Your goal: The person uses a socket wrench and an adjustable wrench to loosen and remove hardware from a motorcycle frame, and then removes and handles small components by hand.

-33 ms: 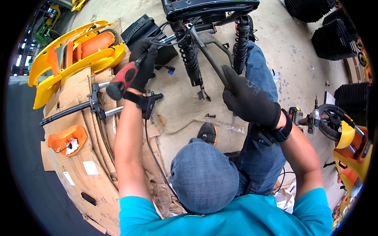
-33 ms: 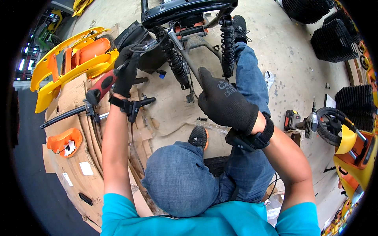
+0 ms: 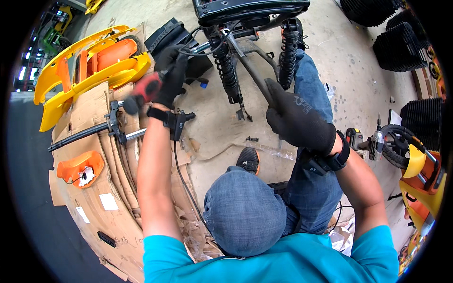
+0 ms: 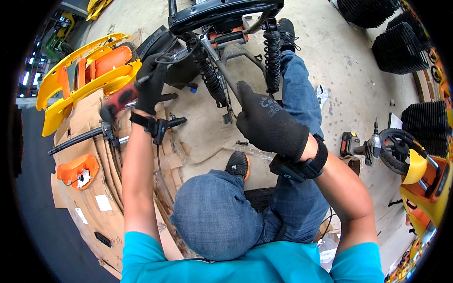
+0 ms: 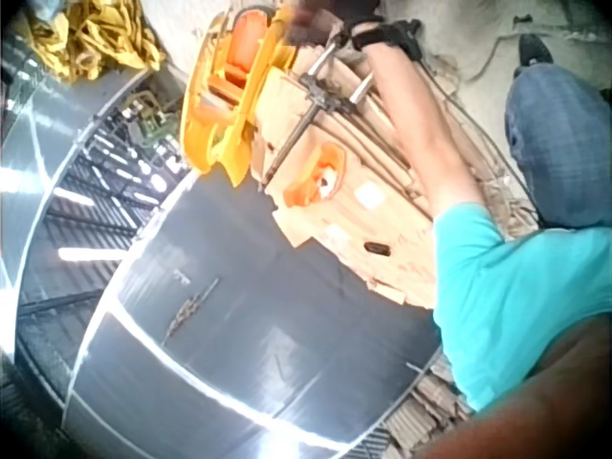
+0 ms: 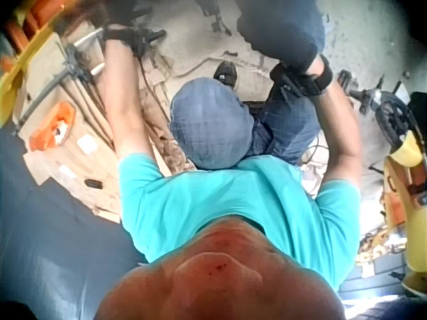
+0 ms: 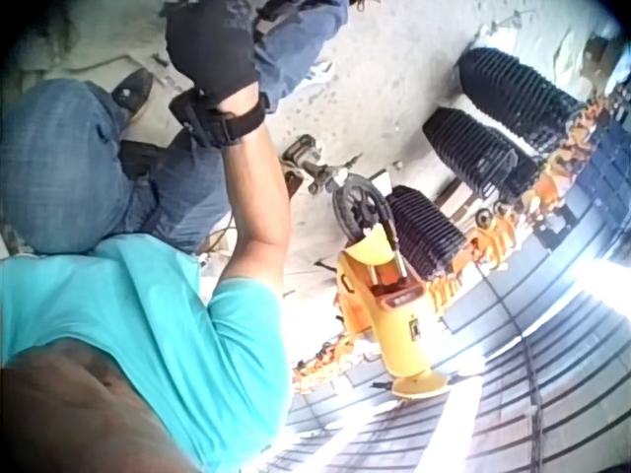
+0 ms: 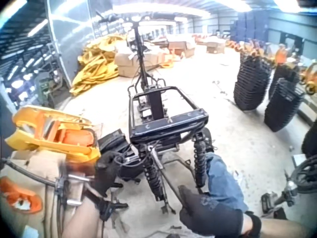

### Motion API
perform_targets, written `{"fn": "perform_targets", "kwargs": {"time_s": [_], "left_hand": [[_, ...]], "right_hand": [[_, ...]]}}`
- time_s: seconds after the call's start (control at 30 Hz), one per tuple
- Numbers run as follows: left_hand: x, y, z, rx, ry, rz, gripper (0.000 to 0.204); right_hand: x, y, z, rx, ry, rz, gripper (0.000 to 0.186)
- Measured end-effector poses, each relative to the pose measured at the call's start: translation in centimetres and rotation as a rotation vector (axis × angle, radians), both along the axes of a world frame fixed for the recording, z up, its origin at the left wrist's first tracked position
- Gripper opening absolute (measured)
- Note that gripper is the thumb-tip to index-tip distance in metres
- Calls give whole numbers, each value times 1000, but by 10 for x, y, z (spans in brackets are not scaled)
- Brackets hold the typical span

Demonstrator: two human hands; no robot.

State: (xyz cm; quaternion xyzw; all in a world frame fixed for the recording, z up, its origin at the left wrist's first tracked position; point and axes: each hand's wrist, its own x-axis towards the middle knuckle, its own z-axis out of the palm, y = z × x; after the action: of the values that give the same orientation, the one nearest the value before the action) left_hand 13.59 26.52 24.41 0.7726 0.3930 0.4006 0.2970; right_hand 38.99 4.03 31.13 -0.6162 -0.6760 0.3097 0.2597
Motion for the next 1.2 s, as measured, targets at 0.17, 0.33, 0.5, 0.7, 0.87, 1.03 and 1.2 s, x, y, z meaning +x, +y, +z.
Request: {"fn": "perform_targets", "kwargs": {"time_s": [0.17, 0.33, 0.5, 0.7, 0.87, 1.03, 1.2], "left_hand": [[-14, 66, 21, 204, 584, -152, 21], [-2, 47, 17, -887, -316, -57, 21], [-17, 50, 8, -167, 97, -68, 17], [-5, -6, 15, 362, 210, -141, 14], [2, 9, 26, 53, 122, -27, 21], [-7, 68, 29, -719, -44, -97, 23], [-14, 48, 8, -670, -206, -173, 26]], "right_hand": [[1, 4, 6, -53, -14, 45, 57], [3, 4, 15, -178, -1, 11, 55], [4, 3, 10, -149, -21, 11, 56], [3, 4, 4, -108, 32, 25, 54], [1, 3, 7, -127, 29, 11, 54], [2, 6, 15, -143, 27, 34, 54], [8, 7, 2, -88, 50, 41, 52]]}}
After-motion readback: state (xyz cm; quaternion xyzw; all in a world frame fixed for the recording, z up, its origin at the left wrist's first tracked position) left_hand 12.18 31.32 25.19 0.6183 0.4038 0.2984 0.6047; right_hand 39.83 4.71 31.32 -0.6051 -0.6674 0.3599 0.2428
